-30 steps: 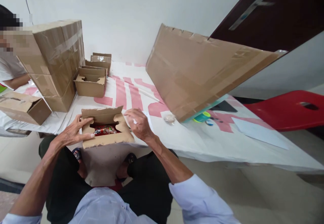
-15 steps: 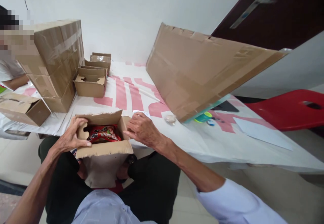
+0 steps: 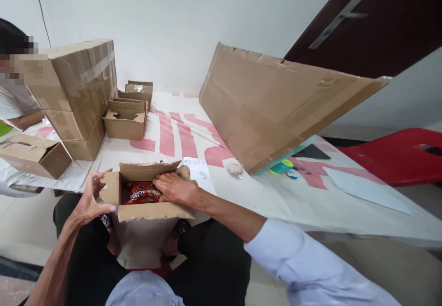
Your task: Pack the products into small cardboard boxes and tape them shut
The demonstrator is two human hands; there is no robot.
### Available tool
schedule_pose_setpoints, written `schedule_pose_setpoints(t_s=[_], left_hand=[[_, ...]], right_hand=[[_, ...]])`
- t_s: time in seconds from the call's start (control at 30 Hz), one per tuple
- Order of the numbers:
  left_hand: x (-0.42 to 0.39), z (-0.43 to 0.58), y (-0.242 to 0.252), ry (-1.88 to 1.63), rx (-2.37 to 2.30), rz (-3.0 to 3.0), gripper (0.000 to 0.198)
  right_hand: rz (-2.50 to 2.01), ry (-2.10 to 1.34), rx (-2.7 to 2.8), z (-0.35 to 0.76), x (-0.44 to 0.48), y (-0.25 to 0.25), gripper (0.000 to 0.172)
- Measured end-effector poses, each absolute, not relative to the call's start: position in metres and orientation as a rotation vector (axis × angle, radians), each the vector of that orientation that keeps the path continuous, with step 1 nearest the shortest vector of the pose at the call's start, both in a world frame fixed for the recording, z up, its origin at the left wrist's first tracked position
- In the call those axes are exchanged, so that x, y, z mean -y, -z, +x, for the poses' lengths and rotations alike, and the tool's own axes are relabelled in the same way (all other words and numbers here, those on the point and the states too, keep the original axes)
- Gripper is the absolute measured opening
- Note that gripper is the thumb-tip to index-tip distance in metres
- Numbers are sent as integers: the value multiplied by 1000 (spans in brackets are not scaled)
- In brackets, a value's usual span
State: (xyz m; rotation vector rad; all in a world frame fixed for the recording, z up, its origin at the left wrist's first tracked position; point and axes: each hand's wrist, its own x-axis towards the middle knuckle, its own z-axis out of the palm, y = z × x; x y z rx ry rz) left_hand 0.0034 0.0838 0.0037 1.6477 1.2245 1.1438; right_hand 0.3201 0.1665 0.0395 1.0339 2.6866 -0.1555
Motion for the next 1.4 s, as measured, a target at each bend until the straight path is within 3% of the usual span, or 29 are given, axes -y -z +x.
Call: schedule_pose_setpoints(t_s=[0.13, 0.2, 0.4, 0.6, 0.77, 0.87, 0.97, 1.07, 1.13, 1.3, 1.4], left_hand=[[-78, 5, 22, -1055, -1338, 1628, 113], [-78, 15, 33, -1044, -1301, 1666, 108], [-96, 38, 44, -1148, -1125, 1683, 78], [-112, 25, 39, -1144, -1172, 1676, 90], [-117, 5, 27, -1010, -1202, 1686, 96], [-120, -12, 1, -986, -1229, 1723, 82], [-127, -11, -43, -1159, -1224, 1743, 68], [-142, 14, -88, -1173, -1106, 1843, 83], [-155, 34, -110, -1200, -1105, 1826, 82], [-182, 64, -130, -1627, -1154, 1486, 60], [-193, 75, -128, -1734, -1115, 1364, 63]], right_hand=[[1035, 140, -2685, 320, -166, -34, 23], [1016, 128, -2719, 322, -165, -32, 16], [1085, 276, -2768, 326, -164, -23, 17], [1270, 507, -2968, 328, -173, -51, 24], [1332, 1154, -3096, 352, -191, -102, 24], [1216, 1635, -2967, 368, -200, -123, 29], [1081, 1842, -2860, 371, -207, -134, 37], [923, 1991, -2759, 363, -214, -136, 46], [897, 2104, -2741, 358, -219, -135, 53], [840, 2671, -2775, 351, -234, -131, 72], [962, 2833, -2951, 340, -245, -125, 66]])
